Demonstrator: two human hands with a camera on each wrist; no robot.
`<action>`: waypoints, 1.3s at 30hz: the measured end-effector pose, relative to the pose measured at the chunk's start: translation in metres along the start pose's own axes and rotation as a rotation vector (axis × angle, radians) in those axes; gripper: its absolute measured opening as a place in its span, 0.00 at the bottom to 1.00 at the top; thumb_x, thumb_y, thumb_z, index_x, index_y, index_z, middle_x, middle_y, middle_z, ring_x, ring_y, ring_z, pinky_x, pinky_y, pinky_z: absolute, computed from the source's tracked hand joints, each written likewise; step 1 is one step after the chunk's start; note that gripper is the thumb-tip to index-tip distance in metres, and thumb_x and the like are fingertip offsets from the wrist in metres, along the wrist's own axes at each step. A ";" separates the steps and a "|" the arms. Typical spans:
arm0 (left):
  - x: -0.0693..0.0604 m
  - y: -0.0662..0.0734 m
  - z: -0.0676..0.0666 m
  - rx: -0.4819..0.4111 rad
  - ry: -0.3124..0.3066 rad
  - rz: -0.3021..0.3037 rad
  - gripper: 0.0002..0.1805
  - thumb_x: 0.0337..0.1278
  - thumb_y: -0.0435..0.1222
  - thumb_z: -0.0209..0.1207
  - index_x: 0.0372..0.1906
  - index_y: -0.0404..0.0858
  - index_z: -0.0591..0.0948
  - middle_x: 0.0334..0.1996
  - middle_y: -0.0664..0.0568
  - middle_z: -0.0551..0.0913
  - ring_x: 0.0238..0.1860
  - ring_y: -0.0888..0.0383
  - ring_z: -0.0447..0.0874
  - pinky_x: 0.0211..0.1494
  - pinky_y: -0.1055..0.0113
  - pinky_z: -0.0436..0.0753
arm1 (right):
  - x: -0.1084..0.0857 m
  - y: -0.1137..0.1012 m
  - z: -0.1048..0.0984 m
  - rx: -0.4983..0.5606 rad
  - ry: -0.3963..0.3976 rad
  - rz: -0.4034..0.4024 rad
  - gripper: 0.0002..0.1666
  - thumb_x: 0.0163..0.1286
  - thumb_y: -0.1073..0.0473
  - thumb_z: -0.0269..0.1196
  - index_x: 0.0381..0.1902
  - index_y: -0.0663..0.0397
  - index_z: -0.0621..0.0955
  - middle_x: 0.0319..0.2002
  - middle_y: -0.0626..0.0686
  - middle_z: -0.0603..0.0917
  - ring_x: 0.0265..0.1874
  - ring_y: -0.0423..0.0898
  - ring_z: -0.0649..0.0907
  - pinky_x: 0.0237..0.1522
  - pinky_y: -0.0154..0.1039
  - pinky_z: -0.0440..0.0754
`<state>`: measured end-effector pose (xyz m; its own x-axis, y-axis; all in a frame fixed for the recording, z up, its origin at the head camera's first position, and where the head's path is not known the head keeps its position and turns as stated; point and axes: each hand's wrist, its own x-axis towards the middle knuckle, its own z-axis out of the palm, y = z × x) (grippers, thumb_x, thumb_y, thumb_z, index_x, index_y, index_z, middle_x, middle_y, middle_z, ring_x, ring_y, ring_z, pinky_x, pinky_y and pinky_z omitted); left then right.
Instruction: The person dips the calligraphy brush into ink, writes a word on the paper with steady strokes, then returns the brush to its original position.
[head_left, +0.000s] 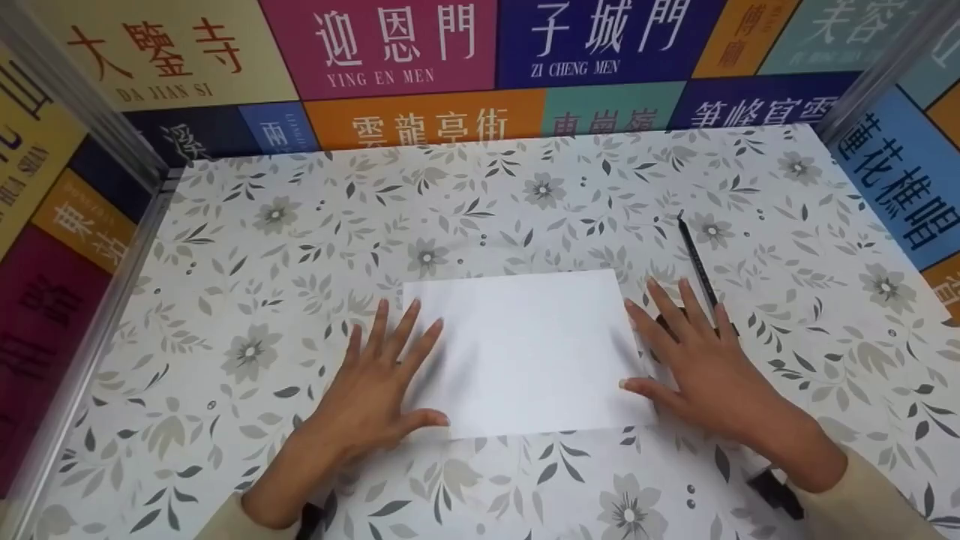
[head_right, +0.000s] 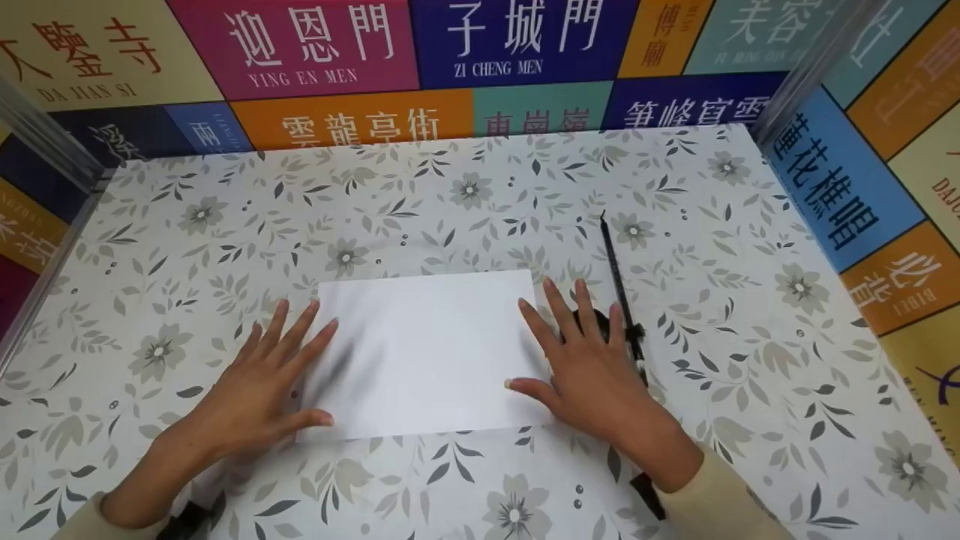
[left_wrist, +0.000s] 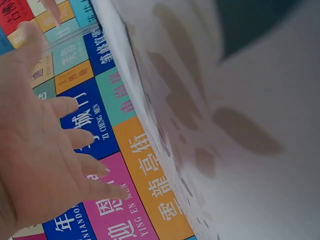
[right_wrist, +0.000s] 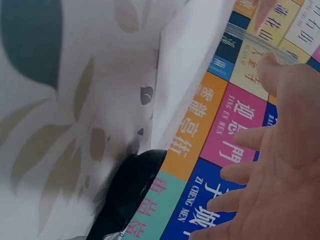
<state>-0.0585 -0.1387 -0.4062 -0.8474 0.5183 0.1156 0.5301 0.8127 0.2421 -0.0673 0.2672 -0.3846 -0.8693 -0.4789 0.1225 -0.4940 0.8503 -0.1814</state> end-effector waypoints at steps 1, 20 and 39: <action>0.000 0.000 -0.001 -0.024 -0.026 -0.017 0.58 0.43 0.65 0.62 0.77 0.48 0.48 0.76 0.45 0.44 0.73 0.36 0.37 0.65 0.34 0.53 | 0.001 0.002 -0.002 0.038 0.005 0.015 0.48 0.65 0.37 0.60 0.76 0.45 0.54 0.75 0.58 0.47 0.72 0.63 0.43 0.63 0.71 0.45; -0.001 0.004 -0.006 -0.231 -0.229 0.018 0.41 0.39 0.31 0.71 0.66 0.45 0.72 0.71 0.47 0.60 0.71 0.45 0.55 0.65 0.49 0.65 | 0.019 0.091 -0.037 0.279 -0.007 0.419 0.27 0.69 0.56 0.61 0.59 0.69 0.71 0.44 0.69 0.80 0.40 0.62 0.81 0.35 0.51 0.78; -0.002 0.015 -0.003 -0.331 -0.260 -0.087 0.31 0.49 0.23 0.60 0.61 0.46 0.77 0.71 0.51 0.60 0.72 0.49 0.52 0.68 0.51 0.61 | 0.028 0.111 -0.012 0.325 -0.142 0.580 0.30 0.65 0.48 0.63 0.52 0.69 0.75 0.40 0.67 0.83 0.37 0.60 0.82 0.33 0.43 0.74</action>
<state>-0.0488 -0.1284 -0.4004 -0.8296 0.5363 -0.1552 0.3826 0.7485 0.5416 -0.1462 0.3513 -0.3893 -0.9781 -0.0083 -0.2081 0.0916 0.8803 -0.4655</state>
